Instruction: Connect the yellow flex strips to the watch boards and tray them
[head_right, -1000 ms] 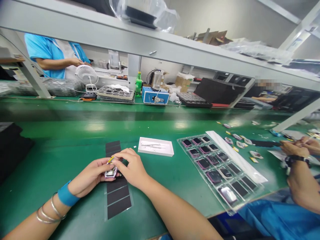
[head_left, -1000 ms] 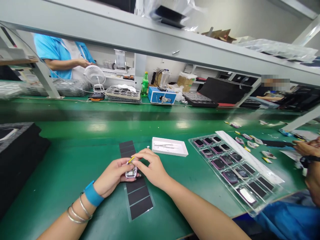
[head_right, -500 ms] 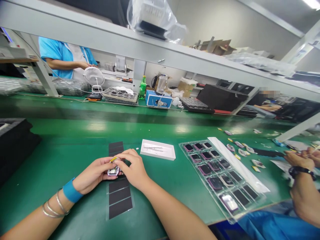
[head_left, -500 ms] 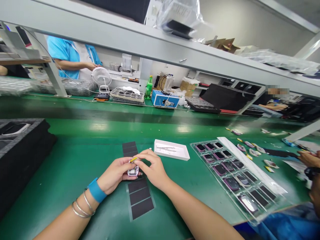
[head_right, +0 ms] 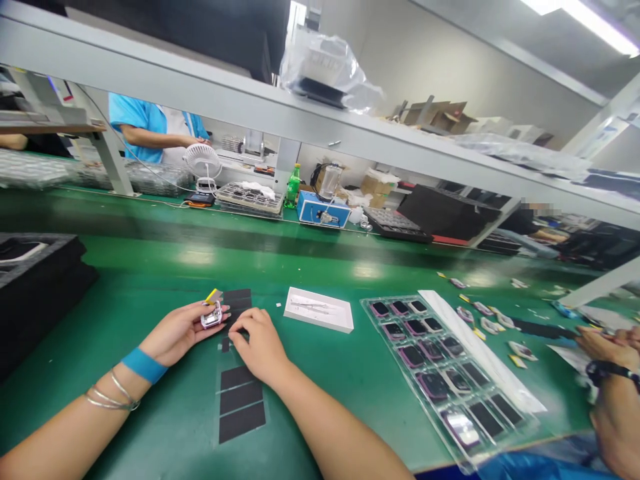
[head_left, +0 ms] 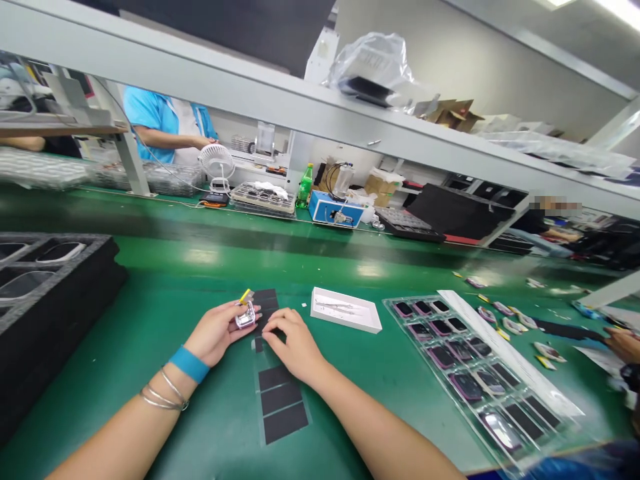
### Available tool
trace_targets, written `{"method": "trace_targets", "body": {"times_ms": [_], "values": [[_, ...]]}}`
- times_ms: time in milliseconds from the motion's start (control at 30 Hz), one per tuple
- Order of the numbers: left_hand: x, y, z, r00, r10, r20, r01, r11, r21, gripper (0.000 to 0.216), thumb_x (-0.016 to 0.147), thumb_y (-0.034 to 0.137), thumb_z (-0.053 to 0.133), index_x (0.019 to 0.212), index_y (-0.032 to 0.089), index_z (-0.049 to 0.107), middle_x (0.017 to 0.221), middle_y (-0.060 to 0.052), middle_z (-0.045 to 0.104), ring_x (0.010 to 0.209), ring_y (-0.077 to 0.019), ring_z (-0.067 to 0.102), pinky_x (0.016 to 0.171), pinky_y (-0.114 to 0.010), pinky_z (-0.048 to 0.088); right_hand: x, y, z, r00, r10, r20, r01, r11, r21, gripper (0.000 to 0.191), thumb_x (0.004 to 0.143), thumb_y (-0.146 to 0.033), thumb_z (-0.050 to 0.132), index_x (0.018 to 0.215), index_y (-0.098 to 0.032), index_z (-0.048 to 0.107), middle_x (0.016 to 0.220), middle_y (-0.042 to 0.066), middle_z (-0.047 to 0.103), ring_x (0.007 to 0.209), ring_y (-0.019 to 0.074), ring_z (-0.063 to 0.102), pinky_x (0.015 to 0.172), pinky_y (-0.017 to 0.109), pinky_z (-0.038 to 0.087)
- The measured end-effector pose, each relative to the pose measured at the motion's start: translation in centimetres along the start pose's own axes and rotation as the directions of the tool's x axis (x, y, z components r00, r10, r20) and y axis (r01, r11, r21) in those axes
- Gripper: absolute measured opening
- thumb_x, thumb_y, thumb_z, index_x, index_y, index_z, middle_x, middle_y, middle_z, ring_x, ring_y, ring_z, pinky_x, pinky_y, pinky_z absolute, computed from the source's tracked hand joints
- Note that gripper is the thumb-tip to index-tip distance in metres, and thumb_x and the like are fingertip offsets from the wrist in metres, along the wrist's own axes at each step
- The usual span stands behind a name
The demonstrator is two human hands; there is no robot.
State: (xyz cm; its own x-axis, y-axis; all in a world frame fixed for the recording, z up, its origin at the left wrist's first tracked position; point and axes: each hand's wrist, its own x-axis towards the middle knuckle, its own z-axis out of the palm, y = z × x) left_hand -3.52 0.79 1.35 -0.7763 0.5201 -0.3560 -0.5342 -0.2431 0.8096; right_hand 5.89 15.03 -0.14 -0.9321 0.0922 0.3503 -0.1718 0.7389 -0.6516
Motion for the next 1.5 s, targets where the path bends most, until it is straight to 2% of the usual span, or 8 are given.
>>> {"method": "trace_targets", "body": {"times_ms": [100,200,367,933,1100,1367,1500], "values": [[0.4,-0.6,0.0,1.0,-0.009,0.008,0.009,1.0,-0.003,0.017,0.073,0.008,0.061,0.089,0.009,0.065,0.089,-0.015,0.071,0.078,-0.0198,0.067,0.072,-0.032,0.055,-0.1,0.1,0.8,0.999,0.016,0.051,-0.011,0.994,-0.105,0.008,0.076,-0.012,0.064,0.081,-0.018,0.064,0.093,0.004,0.057,0.092,0.0185,0.049,0.087,0.036,0.04],[0.6,-1.0,0.1,1.0,-0.007,-0.004,0.007,1.0,-0.003,0.016,0.074,0.007,0.058,0.087,0.009,0.066,0.086,-0.014,0.071,0.075,-0.0188,0.067,0.07,-0.03,0.055,-0.2,0.0,1.1,0.997,0.035,0.067,-0.026,0.99,-0.142,0.007,0.076,-0.012,0.064,0.079,-0.019,0.063,0.094,0.003,0.056,0.093,0.0192,0.049,0.087,0.036,0.041],[0.5,-1.1,0.3,1.0,0.011,0.002,-0.011,1.0,0.005,0.013,0.073,0.008,0.059,0.083,0.009,0.066,0.082,-0.013,0.072,0.071,-0.0177,0.066,0.068,-0.03,0.054,-0.2,-0.3,1.2,0.997,0.051,0.063,-0.042,0.989,-0.141,0.011,0.076,-0.01,0.063,0.081,-0.02,0.063,0.096,0.003,0.055,0.095,0.0204,0.048,0.088,0.037,0.04],[0.4,-1.4,0.2,0.999,0.05,0.016,-0.05,0.999,0.013,0.015,0.067,0.01,0.062,0.081,0.009,0.068,0.079,-0.012,0.072,0.068,-0.0166,0.065,0.064,-0.027,0.051,0.1,-0.3,1.8,0.991,0.131,0.021,-0.129,0.989,-0.067,0.008,0.074,-0.013,0.065,0.072,-0.02,0.064,0.092,0.002,0.057,0.092,0.0191,0.051,0.085,0.034,0.039],[0.3,-1.5,0.1,0.999,0.049,0.008,-0.049,0.999,0.021,0.014,0.067,0.01,0.061,0.08,0.01,0.068,0.078,-0.011,0.071,0.068,-0.0164,0.064,0.064,-0.026,0.051,0.3,-0.4,2.0,0.988,0.157,-0.003,-0.157,0.983,-0.091,0.009,0.075,-0.014,0.064,0.068,-0.02,0.064,0.09,0.002,0.057,0.09,0.0191,0.051,0.084,0.034,0.039],[0.3,-1.3,0.5,0.999,0.05,0.01,-0.051,0.998,0.041,0.016,0.066,0.012,0.063,0.081,0.01,0.068,0.078,-0.01,0.071,0.068,-0.016,0.064,0.064,-0.025,0.051,0.1,-0.5,1.9,0.989,0.147,-0.005,-0.147,0.982,-0.115,0.008,0.076,-0.013,0.064,0.071,-0.019,0.061,0.092,0.002,0.055,0.091,0.0194,0.05,0.085,0.034,0.038],[0.3,-1.3,0.4,0.999,0.051,0.012,-0.051,0.998,0.038,0.015,0.066,0.012,0.064,0.08,0.01,0.068,0.077,-0.01,0.071,0.068,-0.0162,0.064,0.064,-0.026,0.051,0.0,-0.8,2.0,0.993,0.119,0.014,-0.114,0.973,-0.2,0.009,0.078,-0.012,0.061,0.073,-0.018,0.058,0.094,0.002,0.055,0.092,0.0194,0.048,0.082,0.033,0.038]]}}
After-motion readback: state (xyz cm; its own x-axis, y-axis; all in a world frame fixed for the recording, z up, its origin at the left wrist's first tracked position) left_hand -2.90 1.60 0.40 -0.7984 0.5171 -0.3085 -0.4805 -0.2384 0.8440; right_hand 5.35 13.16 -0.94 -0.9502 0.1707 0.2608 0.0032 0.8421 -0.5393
